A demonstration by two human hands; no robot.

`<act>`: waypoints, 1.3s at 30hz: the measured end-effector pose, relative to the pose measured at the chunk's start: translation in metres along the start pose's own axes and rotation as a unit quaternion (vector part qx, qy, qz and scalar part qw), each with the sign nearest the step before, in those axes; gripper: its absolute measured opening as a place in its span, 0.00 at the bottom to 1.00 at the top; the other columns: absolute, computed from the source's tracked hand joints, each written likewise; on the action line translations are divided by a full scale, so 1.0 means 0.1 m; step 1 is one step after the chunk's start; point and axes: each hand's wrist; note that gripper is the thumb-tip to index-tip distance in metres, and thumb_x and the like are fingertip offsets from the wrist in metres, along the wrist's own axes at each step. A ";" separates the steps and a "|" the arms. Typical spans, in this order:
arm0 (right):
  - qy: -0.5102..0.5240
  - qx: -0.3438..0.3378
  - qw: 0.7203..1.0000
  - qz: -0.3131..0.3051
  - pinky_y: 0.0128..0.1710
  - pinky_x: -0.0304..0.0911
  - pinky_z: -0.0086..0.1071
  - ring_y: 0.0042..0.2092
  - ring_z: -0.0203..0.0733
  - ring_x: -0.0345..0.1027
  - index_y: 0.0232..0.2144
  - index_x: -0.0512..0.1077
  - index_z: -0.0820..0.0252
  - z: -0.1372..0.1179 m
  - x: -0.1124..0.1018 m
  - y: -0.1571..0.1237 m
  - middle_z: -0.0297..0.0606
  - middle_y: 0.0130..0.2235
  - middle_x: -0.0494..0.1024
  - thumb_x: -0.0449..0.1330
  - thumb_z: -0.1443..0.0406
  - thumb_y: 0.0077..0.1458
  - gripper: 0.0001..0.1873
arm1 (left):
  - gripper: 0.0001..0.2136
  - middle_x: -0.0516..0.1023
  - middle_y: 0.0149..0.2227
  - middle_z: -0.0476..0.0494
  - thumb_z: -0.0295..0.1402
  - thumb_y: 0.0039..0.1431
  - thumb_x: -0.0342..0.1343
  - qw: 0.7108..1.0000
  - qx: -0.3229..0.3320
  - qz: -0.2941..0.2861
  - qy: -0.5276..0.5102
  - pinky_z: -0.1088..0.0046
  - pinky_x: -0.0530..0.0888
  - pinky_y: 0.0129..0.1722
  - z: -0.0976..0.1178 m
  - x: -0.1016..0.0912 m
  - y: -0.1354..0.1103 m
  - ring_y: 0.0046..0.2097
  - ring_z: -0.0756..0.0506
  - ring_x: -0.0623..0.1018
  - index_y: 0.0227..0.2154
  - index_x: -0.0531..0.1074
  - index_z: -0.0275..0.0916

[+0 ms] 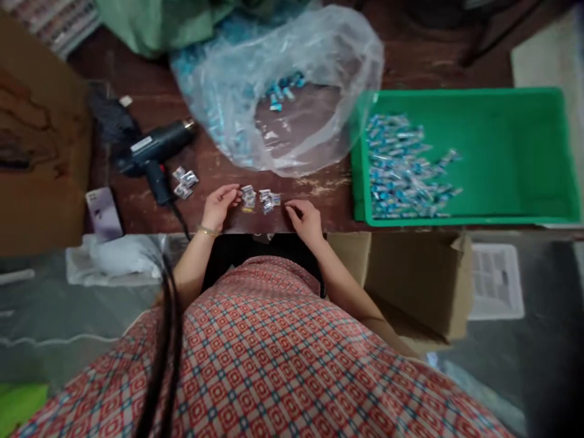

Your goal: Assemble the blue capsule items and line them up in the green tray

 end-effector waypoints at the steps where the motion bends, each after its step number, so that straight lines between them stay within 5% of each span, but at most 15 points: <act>1: -0.019 -0.015 1.000 -0.005 0.56 0.70 0.48 0.50 0.50 0.78 0.44 0.83 0.56 -0.02 0.10 0.02 0.44 0.47 0.86 0.58 0.58 0.70 0.14 | 0.17 0.86 0.36 0.47 0.54 0.44 0.73 1.000 0.005 0.009 0.007 0.60 0.79 0.40 -0.04 -0.08 -0.02 0.36 0.42 0.81 0.36 0.84 0.54; 5: -0.137 -0.055 0.989 -0.011 0.57 0.64 0.50 0.54 0.54 0.72 0.52 0.82 0.55 -0.04 0.35 0.13 0.46 0.54 0.84 0.62 0.56 0.69 0.16 | 0.14 0.86 0.37 0.47 0.50 0.53 0.68 0.998 0.010 0.000 0.055 0.61 0.78 0.42 -0.24 -0.17 -0.12 0.35 0.44 0.79 0.40 0.83 0.51; 10: -0.197 -0.060 0.979 -0.004 0.56 0.60 0.49 0.53 0.52 0.70 0.49 0.85 0.52 0.06 0.45 0.17 0.44 0.54 0.83 0.62 0.58 0.70 0.13 | 0.10 0.85 0.39 0.41 0.35 0.63 0.63 0.985 0.045 -0.026 0.164 0.62 0.76 0.46 -0.40 0.06 -0.13 0.38 0.44 0.80 0.44 0.82 0.38; 15: -0.182 -0.042 0.982 -0.031 0.58 0.58 0.47 0.53 0.50 0.72 0.51 0.84 0.52 -0.01 0.53 0.13 0.42 0.53 0.85 0.64 0.58 0.69 0.13 | 0.08 0.81 0.52 0.33 0.32 0.64 0.63 0.881 0.189 -0.063 0.429 0.57 0.72 0.55 -0.44 0.44 -0.09 0.54 0.33 0.78 0.45 0.81 0.39; 17: -0.164 -0.039 0.985 -0.031 0.59 0.60 0.45 0.54 0.50 0.73 0.53 0.83 0.54 -0.03 0.44 0.18 0.42 0.54 0.85 0.66 0.56 0.67 0.16 | 0.03 0.80 0.50 0.33 0.30 0.64 0.62 0.864 0.203 -0.064 0.457 0.56 0.71 0.55 -0.45 0.53 -0.04 0.55 0.31 0.77 0.39 0.80 0.39; 20: -0.150 -0.010 0.986 0.076 0.58 0.65 0.42 0.53 0.48 0.76 0.56 0.81 0.58 0.06 -0.15 0.28 0.45 0.53 0.85 0.61 0.55 0.70 0.20 | 0.05 0.79 0.42 0.36 0.29 0.62 0.63 0.887 0.200 -0.081 0.409 0.57 0.70 0.52 -0.43 0.53 0.04 0.50 0.33 0.77 0.30 0.77 0.40; 23: -0.212 0.117 0.933 0.267 0.59 0.67 0.46 0.53 0.52 0.78 0.57 0.80 0.66 0.25 -1.20 0.33 0.53 0.53 0.84 0.55 0.56 0.72 0.24 | 0.05 0.79 0.38 0.40 0.31 0.61 0.64 0.907 0.198 -0.093 0.360 0.59 0.69 0.50 -0.37 0.46 0.10 0.45 0.36 0.77 0.29 0.78 0.41; 25: -0.261 0.231 0.892 0.288 0.57 0.69 0.51 0.50 0.57 0.79 0.51 0.82 0.68 0.37 -1.81 0.33 0.56 0.47 0.86 0.57 0.57 0.68 0.22 | 0.04 0.80 0.38 0.40 0.32 0.61 0.63 0.920 0.189 -0.083 0.332 0.60 0.69 0.49 -0.33 0.44 0.11 0.44 0.37 0.77 0.31 0.80 0.40; 27: -0.263 0.257 0.885 0.284 0.56 0.70 0.52 0.47 0.57 0.79 0.47 0.83 0.66 0.41 -2.06 0.34 0.55 0.44 0.86 0.59 0.57 0.65 0.20 | 0.05 0.82 0.37 0.40 0.33 0.61 0.63 0.938 0.164 -0.068 0.298 0.61 0.71 0.48 -0.31 0.47 0.10 0.42 0.40 0.78 0.31 0.81 0.39; 29: -0.180 0.189 0.928 0.265 0.55 0.71 0.49 0.47 0.52 0.79 0.47 0.82 0.63 0.32 -1.85 0.36 0.51 0.46 0.86 0.59 0.54 0.65 0.21 | 0.05 0.81 0.33 0.42 0.34 0.60 0.64 0.954 0.126 -0.059 0.267 0.64 0.72 0.42 -0.31 0.54 0.08 0.36 0.43 0.77 0.31 0.81 0.38; 32: 0.055 0.088 0.990 0.096 0.53 0.72 0.41 0.46 0.45 0.79 0.49 0.81 0.57 -0.04 -0.97 0.37 0.43 0.47 0.86 0.62 0.49 0.63 0.22 | 0.09 0.78 0.26 0.47 0.40 0.59 0.66 0.968 0.076 -0.059 0.234 0.68 0.69 0.33 -0.32 0.64 0.04 0.28 0.47 0.73 0.31 0.82 0.39; 35: 0.201 0.097 0.974 -0.037 0.46 0.72 0.36 0.39 0.41 0.76 0.42 0.81 0.57 -0.42 -0.17 0.32 0.38 0.40 0.85 0.65 0.48 0.60 0.20 | 0.12 0.80 0.27 0.47 0.43 0.53 0.69 0.983 0.067 -0.083 0.151 0.69 0.69 0.34 -0.28 0.65 -0.03 0.29 0.48 0.72 0.30 0.82 0.38; 39: 0.216 0.125 0.968 -0.012 0.38 0.68 0.32 0.34 0.38 0.70 0.32 0.79 0.57 -0.60 0.18 0.31 0.34 0.32 0.81 0.64 0.50 0.60 0.18 | 0.16 0.80 0.27 0.47 0.47 0.50 0.70 0.989 0.061 -0.103 0.084 0.70 0.69 0.35 -0.16 0.56 -0.15 0.30 0.48 0.72 0.30 0.83 0.37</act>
Point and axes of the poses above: each hand's wrist, its own y-axis towards the middle knuckle, its own x-axis out of the palm, z = x × y
